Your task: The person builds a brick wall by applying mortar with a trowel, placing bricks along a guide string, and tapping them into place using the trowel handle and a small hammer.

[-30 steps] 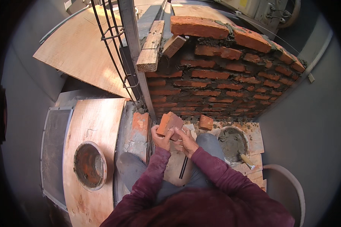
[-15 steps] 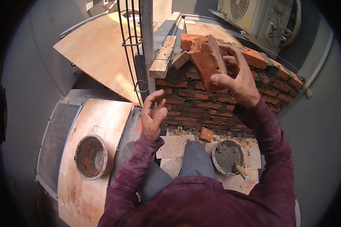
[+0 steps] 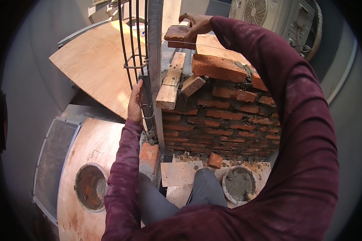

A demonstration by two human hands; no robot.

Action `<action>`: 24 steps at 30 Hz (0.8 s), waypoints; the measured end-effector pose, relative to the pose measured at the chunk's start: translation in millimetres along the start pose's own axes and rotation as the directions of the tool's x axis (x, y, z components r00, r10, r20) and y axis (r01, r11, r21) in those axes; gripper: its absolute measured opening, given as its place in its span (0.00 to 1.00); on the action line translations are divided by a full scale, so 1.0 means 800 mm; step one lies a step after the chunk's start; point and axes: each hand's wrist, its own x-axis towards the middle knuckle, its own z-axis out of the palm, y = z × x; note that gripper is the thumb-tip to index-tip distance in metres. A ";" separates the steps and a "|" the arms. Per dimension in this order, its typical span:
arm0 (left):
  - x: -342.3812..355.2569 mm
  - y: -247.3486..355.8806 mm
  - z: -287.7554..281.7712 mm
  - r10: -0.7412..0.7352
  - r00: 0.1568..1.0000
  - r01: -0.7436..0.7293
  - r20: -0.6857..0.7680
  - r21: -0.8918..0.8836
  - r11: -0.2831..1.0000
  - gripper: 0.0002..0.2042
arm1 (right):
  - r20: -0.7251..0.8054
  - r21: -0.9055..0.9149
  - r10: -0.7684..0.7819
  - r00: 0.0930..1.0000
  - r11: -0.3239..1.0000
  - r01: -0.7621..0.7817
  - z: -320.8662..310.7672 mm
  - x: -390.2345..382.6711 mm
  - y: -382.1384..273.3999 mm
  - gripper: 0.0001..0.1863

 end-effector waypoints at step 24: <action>0.092 0.034 0.002 -0.255 0.922 0.289 0.291 -0.079 0.954 0.27 | 0.284 0.081 0.008 0.959 0.996 -0.032 0.082 0.000 -0.015 0.53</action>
